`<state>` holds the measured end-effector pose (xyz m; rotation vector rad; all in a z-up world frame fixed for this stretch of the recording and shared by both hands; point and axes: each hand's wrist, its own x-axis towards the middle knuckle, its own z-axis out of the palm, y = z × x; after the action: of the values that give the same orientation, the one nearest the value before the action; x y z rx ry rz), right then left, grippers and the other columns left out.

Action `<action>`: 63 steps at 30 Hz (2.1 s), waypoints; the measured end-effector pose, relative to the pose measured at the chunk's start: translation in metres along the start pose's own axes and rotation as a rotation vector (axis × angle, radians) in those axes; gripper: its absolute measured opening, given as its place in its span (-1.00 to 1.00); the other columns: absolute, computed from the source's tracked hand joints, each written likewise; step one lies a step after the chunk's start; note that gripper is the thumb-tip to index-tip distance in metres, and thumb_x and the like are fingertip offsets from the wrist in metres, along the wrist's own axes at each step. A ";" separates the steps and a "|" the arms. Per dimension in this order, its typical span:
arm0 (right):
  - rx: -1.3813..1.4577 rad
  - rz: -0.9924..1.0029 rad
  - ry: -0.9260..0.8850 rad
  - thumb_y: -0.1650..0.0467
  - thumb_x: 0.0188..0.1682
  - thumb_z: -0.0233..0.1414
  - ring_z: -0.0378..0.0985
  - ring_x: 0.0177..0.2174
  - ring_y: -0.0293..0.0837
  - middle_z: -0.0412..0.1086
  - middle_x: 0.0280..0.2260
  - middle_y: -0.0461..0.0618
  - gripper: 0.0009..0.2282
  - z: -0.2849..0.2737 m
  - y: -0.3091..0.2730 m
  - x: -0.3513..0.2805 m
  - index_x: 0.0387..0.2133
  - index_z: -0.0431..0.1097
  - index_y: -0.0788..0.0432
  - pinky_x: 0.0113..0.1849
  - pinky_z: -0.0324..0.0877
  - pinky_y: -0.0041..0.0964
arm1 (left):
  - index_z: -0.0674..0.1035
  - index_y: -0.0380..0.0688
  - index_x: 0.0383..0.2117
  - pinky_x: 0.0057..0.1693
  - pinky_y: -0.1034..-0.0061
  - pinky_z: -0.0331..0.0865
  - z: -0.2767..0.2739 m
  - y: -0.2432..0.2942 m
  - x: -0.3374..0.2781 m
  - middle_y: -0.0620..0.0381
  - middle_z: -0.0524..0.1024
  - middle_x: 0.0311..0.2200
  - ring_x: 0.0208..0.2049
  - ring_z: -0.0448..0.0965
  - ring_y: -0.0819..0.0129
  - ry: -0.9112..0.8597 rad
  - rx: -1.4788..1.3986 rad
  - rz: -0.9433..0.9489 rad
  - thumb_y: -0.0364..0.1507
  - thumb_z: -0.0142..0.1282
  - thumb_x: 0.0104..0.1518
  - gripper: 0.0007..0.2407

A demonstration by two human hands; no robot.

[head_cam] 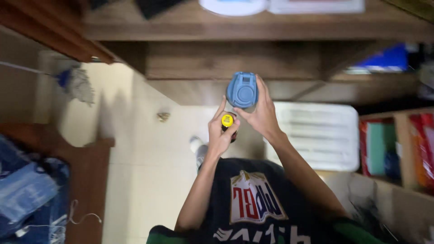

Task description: The person cleans a blue water bottle, a black thermos, and a small bottle with a yellow cap using a cloth. They wipe each item thoroughly and then place them on a shelf. The person also wipes the desk surface near the keyboard.

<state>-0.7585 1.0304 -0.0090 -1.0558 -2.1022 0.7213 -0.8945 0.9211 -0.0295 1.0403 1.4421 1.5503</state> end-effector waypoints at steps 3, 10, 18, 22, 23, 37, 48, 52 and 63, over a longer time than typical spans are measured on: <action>0.013 0.007 -0.002 0.32 -0.33 0.46 0.25 0.24 0.29 0.15 0.26 0.35 0.00 0.069 -0.022 0.026 0.34 -0.08 0.28 0.21 0.22 0.00 | 0.58 -0.37 -0.38 -0.43 0.60 0.41 -0.066 -0.005 0.020 -0.17 0.27 0.38 -0.56 0.53 0.57 0.045 0.040 -0.074 -0.53 0.23 0.06 -0.88; 0.173 0.023 -0.039 0.34 -0.34 0.45 0.30 0.22 0.26 0.16 0.25 0.35 0.02 0.207 -0.065 0.102 0.35 -0.12 0.31 0.19 0.24 0.00 | 0.57 -0.30 -0.40 -0.30 0.55 0.42 -0.197 -0.010 0.078 -0.18 0.15 0.43 -0.40 0.57 0.48 0.089 0.198 0.079 -0.55 0.24 0.08 -0.92; 0.168 0.010 -0.052 0.34 -0.33 0.46 0.30 0.17 0.27 0.23 0.17 0.33 -0.08 0.288 -0.076 0.158 0.27 0.01 0.33 0.16 0.25 -0.02 | 0.55 -0.30 -0.45 -0.29 0.54 0.42 -0.275 -0.011 0.111 -0.10 0.21 0.42 -0.34 0.60 0.48 0.079 0.183 0.055 -0.60 0.21 0.01 -0.93; 0.083 -0.085 -0.003 0.30 -0.34 0.50 0.27 0.16 0.33 0.22 0.18 0.35 -0.09 0.293 -0.069 0.180 0.26 0.08 0.33 0.19 0.19 0.04 | 0.53 -0.32 -0.44 -0.39 0.55 0.34 -0.286 -0.004 0.118 -0.05 0.27 0.39 -0.52 0.49 0.51 0.088 0.159 -0.007 -0.58 0.22 0.06 -0.92; 0.077 -0.080 0.001 0.27 -0.33 0.50 0.26 0.16 0.35 0.23 0.17 0.37 -0.10 0.297 -0.064 0.184 0.23 0.12 0.35 0.19 0.17 0.05 | 0.53 -0.34 -0.46 -0.45 0.53 0.30 -0.287 0.002 0.118 -0.03 0.28 0.38 -0.58 0.46 0.50 0.101 0.094 -0.070 -0.58 0.19 0.05 -0.93; 0.016 0.079 0.006 0.24 -0.34 0.43 0.37 0.05 0.32 0.38 0.05 0.34 -0.27 0.317 -0.058 0.200 0.10 0.32 0.33 0.05 0.28 0.02 | 0.55 -0.38 -0.39 -0.45 0.53 0.31 -0.283 -0.007 0.126 -0.02 0.38 0.30 -0.59 0.47 0.47 0.100 0.015 -0.128 -0.62 0.13 0.04 -0.94; -0.031 0.039 -0.027 0.13 -0.28 0.41 0.35 0.08 0.37 0.36 0.08 0.38 -0.25 0.337 -0.050 0.214 0.11 0.32 0.33 0.08 0.25 0.05 | 0.58 -0.34 -0.41 -0.23 0.56 0.44 -0.295 -0.019 0.114 -0.05 0.40 0.28 -0.36 0.59 0.46 0.126 0.110 0.019 -0.61 0.19 0.01 -0.93; -0.080 0.058 -0.022 0.10 -0.28 0.42 0.30 0.10 0.39 0.31 0.10 0.43 -0.18 0.351 -0.033 0.214 0.14 0.25 0.36 0.10 0.24 0.05 | 0.57 -0.33 -0.39 -0.21 0.56 0.44 -0.300 -0.028 0.107 -0.06 0.44 0.25 -0.34 0.57 0.44 0.128 0.088 0.039 -0.61 0.19 0.04 -0.93; -0.026 0.086 0.063 0.42 0.08 0.13 0.37 0.11 0.25 0.33 0.15 0.27 -0.54 0.341 -0.021 0.113 0.27 0.25 0.19 0.12 0.33 -0.03 | 0.58 -0.32 -0.26 0.03 0.42 0.45 -0.295 -0.024 0.098 -0.10 0.60 -0.01 -0.12 0.64 0.19 0.139 0.163 0.191 -0.50 0.21 0.18 -0.88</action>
<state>-1.0791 1.0546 -0.1715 -1.1739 -2.0284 0.6943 -1.2047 0.9025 -0.0559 1.2164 1.6252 1.6907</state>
